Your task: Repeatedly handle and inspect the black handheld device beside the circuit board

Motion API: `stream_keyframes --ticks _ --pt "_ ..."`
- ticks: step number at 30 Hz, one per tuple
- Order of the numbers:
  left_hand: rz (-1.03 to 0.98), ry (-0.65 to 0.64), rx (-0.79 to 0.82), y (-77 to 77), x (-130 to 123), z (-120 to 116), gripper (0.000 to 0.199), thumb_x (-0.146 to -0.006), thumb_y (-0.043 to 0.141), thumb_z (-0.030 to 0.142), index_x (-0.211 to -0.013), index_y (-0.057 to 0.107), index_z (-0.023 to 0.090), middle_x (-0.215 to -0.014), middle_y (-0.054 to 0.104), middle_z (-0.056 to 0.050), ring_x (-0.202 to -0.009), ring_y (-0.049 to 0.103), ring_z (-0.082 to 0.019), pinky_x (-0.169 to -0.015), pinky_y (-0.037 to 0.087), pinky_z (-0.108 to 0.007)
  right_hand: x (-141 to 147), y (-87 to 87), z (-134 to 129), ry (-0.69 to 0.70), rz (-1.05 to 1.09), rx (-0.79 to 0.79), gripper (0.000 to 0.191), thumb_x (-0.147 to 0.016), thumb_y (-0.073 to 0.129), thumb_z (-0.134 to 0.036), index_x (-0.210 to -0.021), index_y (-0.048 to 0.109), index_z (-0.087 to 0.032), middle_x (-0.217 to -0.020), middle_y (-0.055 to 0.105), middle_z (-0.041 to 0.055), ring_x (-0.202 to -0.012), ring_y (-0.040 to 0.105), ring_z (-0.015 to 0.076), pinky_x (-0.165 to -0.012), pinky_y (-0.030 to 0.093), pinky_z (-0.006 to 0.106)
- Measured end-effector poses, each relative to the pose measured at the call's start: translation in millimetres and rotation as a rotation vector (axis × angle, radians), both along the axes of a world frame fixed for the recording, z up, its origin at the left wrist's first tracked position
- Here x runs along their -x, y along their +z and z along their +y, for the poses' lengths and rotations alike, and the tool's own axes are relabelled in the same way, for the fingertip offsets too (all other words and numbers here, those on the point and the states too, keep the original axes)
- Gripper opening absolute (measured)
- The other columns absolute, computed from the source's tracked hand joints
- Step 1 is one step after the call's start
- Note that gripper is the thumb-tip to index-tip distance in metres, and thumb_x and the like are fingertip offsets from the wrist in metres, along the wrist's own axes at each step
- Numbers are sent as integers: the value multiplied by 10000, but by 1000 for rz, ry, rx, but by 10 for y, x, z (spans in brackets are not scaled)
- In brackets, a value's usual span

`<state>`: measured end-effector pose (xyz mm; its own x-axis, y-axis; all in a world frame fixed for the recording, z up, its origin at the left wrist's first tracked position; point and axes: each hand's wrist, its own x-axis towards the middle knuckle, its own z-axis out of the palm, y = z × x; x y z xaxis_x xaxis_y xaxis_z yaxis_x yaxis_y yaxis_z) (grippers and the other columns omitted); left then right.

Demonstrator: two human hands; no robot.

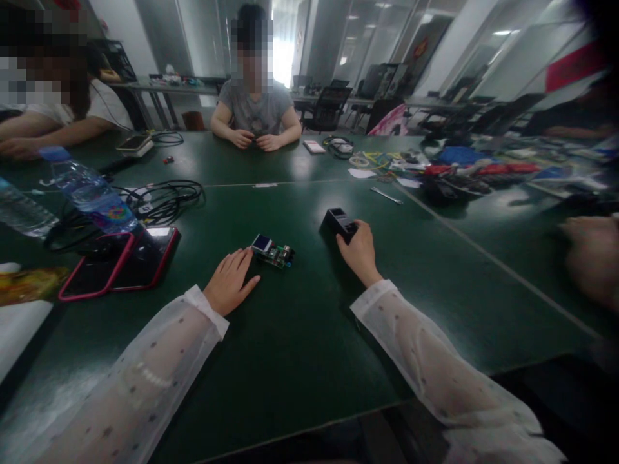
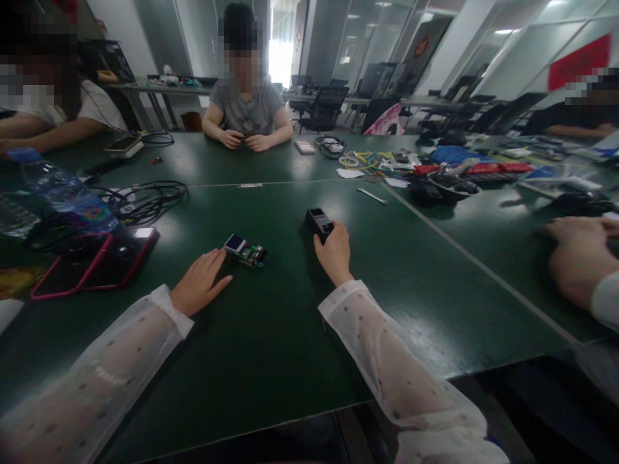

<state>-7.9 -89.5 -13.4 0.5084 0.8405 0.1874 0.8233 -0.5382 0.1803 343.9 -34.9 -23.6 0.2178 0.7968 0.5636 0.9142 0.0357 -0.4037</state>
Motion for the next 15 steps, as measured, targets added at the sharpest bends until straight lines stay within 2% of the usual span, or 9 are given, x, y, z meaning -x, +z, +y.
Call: stream_keyframes --ticks 15 --pt "1 -4 0 17 -1 -12 657 -969 306 519 -1454 275 77 -1468 396 -195 -1364 358 -314 -1110 316 -491 19 32 -23 2 11 -1 479 -790 564 -269 -1209 436 -76 -1167 535 233 -1090 529 334 -918 457 516"
